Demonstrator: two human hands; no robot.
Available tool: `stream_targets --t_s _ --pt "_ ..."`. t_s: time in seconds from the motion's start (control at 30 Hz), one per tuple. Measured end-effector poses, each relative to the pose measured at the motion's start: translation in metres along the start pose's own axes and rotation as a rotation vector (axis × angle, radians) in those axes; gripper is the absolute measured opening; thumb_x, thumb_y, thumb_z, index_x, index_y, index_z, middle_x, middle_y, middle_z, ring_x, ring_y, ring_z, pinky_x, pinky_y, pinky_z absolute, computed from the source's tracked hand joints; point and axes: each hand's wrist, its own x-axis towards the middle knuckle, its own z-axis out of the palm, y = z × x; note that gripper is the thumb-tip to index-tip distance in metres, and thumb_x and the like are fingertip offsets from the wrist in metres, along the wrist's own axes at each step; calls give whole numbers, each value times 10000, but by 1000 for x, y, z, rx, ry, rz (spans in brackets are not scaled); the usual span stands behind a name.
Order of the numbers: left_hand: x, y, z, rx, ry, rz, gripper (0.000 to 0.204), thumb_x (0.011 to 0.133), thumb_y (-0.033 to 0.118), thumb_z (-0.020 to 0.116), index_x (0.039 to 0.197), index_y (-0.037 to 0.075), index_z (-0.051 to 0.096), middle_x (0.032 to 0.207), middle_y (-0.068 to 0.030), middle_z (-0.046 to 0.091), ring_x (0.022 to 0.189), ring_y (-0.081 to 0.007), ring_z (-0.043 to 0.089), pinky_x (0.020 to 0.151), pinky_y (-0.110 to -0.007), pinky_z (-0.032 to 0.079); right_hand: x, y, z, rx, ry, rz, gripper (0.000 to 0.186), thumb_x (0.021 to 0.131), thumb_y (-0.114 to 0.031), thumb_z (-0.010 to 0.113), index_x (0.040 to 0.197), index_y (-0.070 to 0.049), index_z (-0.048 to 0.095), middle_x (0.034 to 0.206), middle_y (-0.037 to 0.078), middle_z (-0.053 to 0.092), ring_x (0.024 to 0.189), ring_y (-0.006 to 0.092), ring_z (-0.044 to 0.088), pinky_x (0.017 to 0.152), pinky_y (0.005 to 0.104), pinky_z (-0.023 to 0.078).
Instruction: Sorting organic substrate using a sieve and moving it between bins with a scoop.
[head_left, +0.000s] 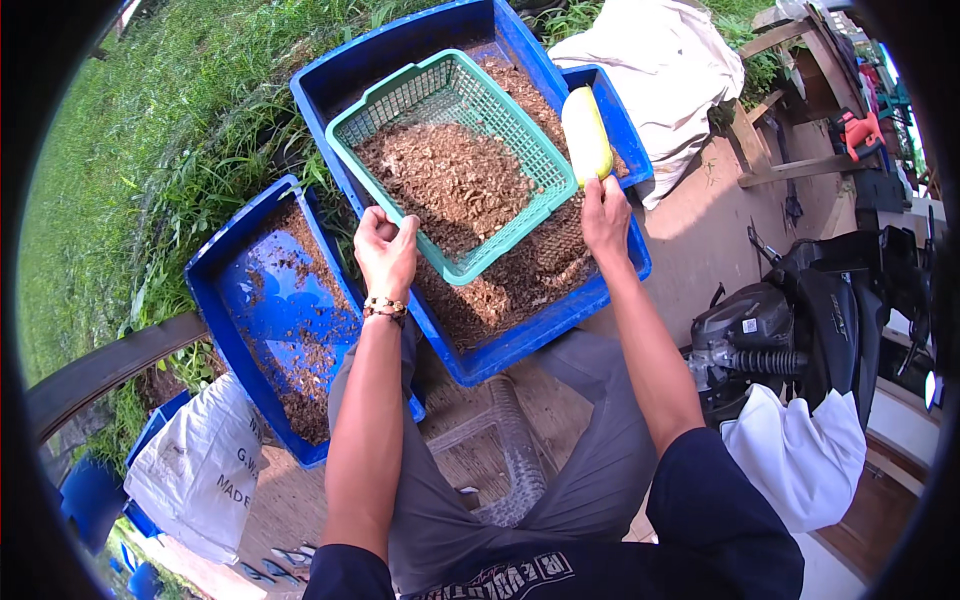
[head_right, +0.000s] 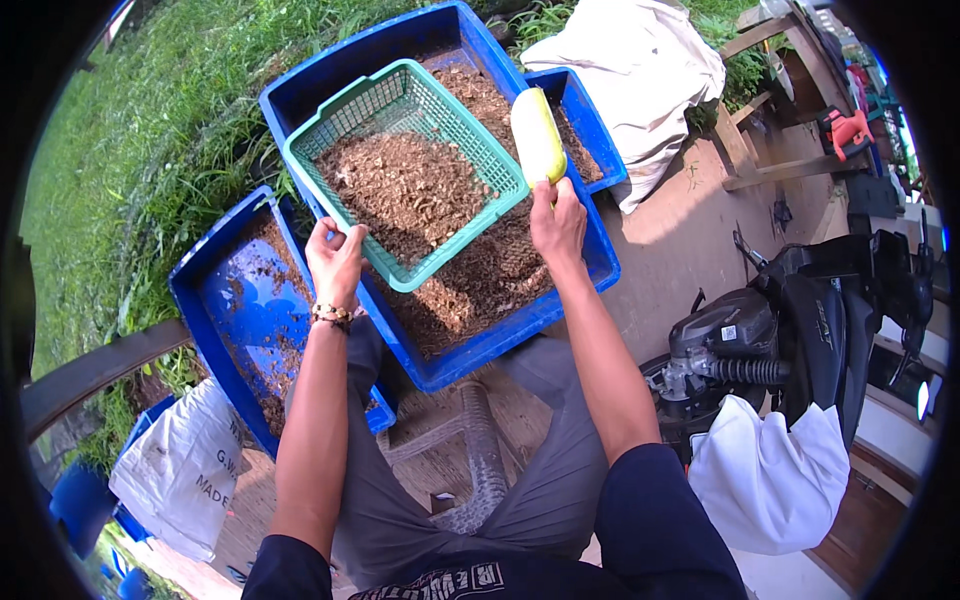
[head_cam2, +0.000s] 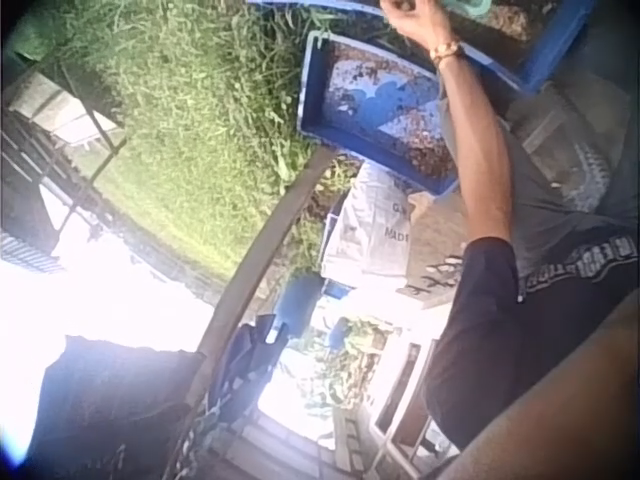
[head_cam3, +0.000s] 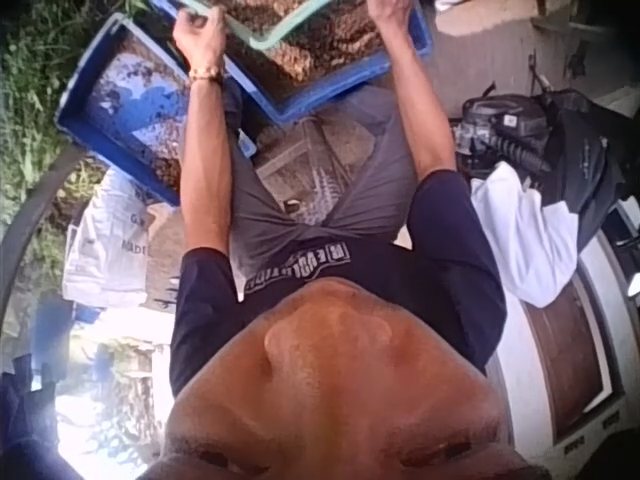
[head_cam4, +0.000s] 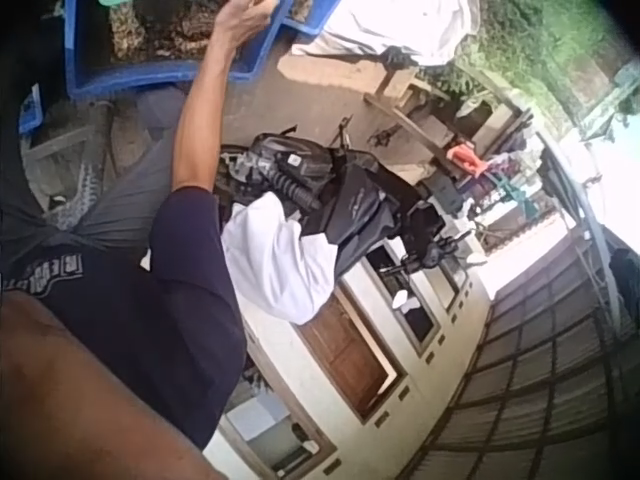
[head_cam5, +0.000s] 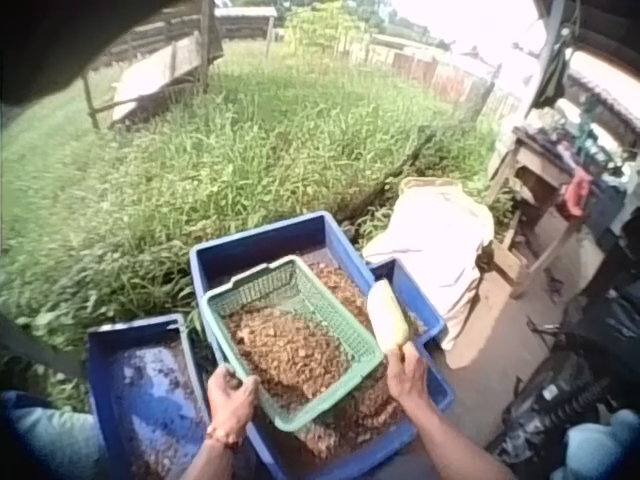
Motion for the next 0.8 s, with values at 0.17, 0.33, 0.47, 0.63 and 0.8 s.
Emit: stream_targets --t_s 0.17,0.33,0.47,0.63,0.8 --pt "12 -1 -13 89 63 185 184 831 62 679 859 52 497 665 22 579 578 -25 469 529 -212 399 -75 63 46 -275 -35 355 479 946 -450 454 933 6 602 915 265 664 910 455 621 808 541 449" --pt "12 5 -23 -12 62 99 184 861 71 675 888 86 494 727 4 617 573 -47 530 473 -210 458 -134 27 106 -160 -6 682 531 952 -455 443 929 44 623 961 288 654 962 450 610 832 533 442" --pt "10 5 -10 -101 73 81 205 858 72 684 878 65 480 722 -18 617 562 -43 506 476 -217 444 -146 3 158 28 61 748 637 962 -508 386 803 67 607 877 312 631 896 478 591 809 545 427" --pt "12 12 -22 -141 90 107 184 870 57 671 893 66 489 719 -14 616 571 -53 536 473 -214 461 -115 13 191 219 -39 651 686 975 -501 330 853 107 624 820 344 612 856 513 559 833 556 406" --pt "11 17 -21 -187 125 97 184 867 48 669 885 75 488 726 -14 623 574 -55 546 475 -218 480 -73 36 185 1100 -182 1047 542 929 -595 301 830 -79 432 578 80 447 434 190 419 389 329 322"
